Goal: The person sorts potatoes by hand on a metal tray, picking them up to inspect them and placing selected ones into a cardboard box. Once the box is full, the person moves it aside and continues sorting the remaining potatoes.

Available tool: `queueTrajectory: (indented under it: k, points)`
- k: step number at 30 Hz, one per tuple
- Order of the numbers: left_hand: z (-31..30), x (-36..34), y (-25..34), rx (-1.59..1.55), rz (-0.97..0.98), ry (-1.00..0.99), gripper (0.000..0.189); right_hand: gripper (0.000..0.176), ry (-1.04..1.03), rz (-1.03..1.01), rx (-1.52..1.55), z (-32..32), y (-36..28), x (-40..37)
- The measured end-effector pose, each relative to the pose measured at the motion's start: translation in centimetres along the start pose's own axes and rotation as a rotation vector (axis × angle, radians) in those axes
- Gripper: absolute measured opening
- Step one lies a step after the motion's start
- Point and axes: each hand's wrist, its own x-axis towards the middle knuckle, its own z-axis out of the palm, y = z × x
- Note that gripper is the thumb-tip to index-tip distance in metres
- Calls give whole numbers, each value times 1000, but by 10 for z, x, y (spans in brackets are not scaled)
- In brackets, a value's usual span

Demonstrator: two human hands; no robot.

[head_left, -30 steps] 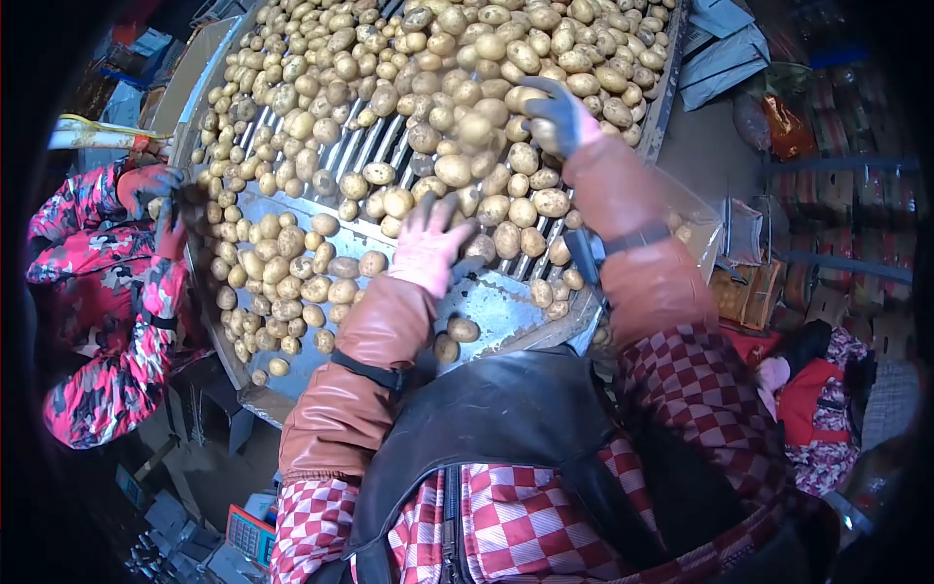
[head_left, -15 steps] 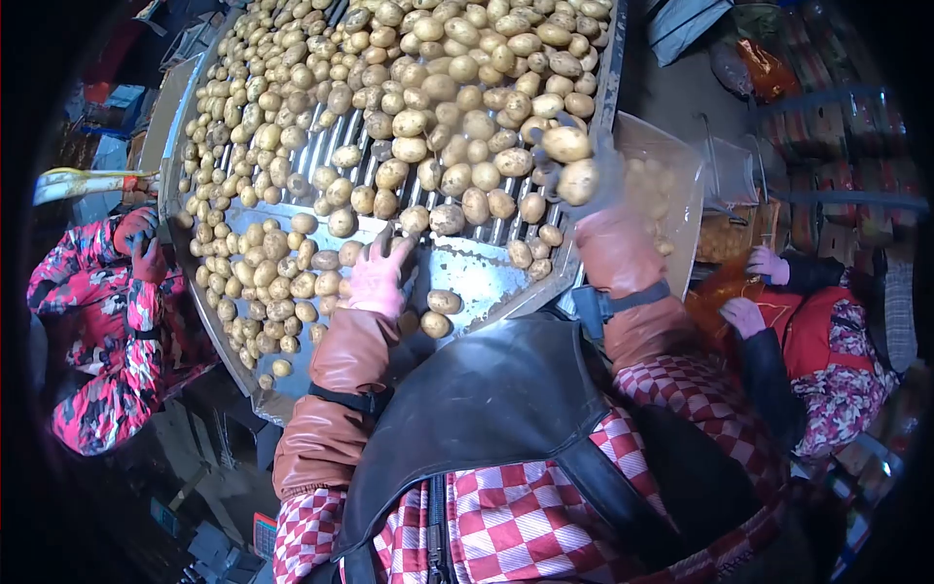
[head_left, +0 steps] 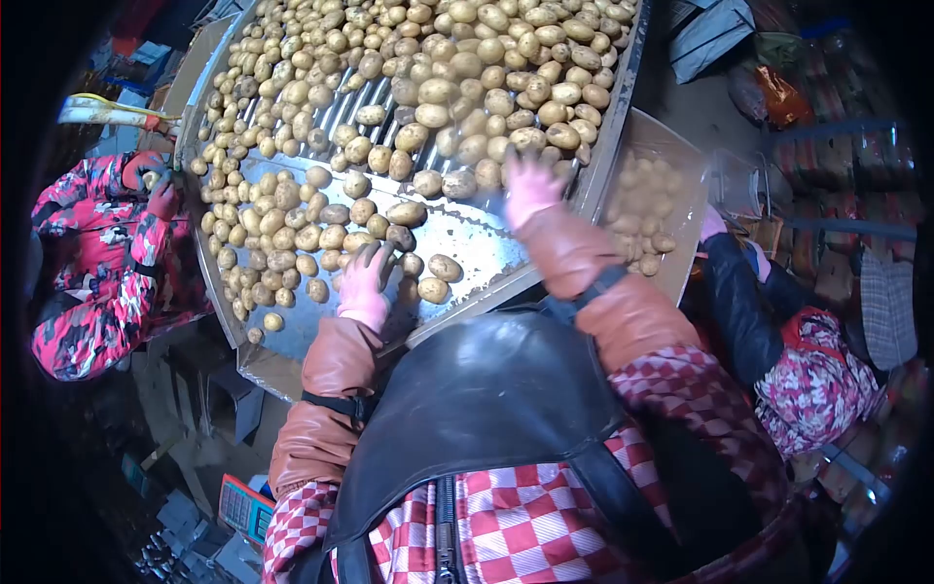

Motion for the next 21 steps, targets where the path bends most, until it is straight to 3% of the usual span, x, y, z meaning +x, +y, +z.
queueTrajectory:
  k: [1, 2, 3, 4, 5, 7, 8, 9, 11, 13, 14, 15, 17, 18, 19, 20, 21]
  points:
    - [0, -2, 1, 1, 6, 0, 59, 85, -164, -36, 119, 17, -25, -4]
    - [0, -5, 2, 8, 16, 20, 57, 74, -335, -103, 213, -22, -34, -13]
    - [0, -10, 2, 15, 25, 36, 56, 69, -165, -197, 342, 5, -37, -27]
    - [0, -15, -1, 11, 4, -3, 59, 66, -531, -221, 480, -27, -31, -29]
    - [2, -18, -4, 3, -9, -43, 62, 65, -619, -308, 464, -38, -27, -32]
    - [6, -26, -5, -1, -5, -18, 58, 60, -483, -430, 818, -3, -11, -50]
    - [6, -28, -1, 24, -33, -52, 60, 50, -407, -471, 1031, -21, -3, -52]
    - [8, -30, 1, -3, -36, -37, 61, 45, -588, -248, 1079, -40, 6, -48]
    - [12, -28, 1, -27, 21, -3, 64, 42, -239, -152, 1245, -14, 23, -36]
    - [13, -24, 8, 54, 20, -25, 71, 39, 296, -139, 931, -2, 45, -13]
    - [14, -21, 14, 131, 13, -33, 77, 44, 292, -18, 778, -10, 48, -4]
    - [15, -17, 21, 137, 25, -42, 77, 54, 216, 180, 625, 1, 41, 3]
    - [16, -9, 34, 256, -19, -115, 83, 59, -53, 228, 597, 6, 18, -3]
    - [26, -4, 23, 308, -50, -208, 89, 58, -275, 80, 386, -11, 11, -10]
    - [25, 2, 27, 316, -35, -213, 89, 75, -649, -177, 169, -42, 10, -3]
    - [24, 6, 34, 339, 25, -200, 91, 73, -635, -367, 170, -44, 6, -11]
    - [24, 10, 39, 361, 81, -188, 93, 59, -520, -393, 417, -10, 0, -26]
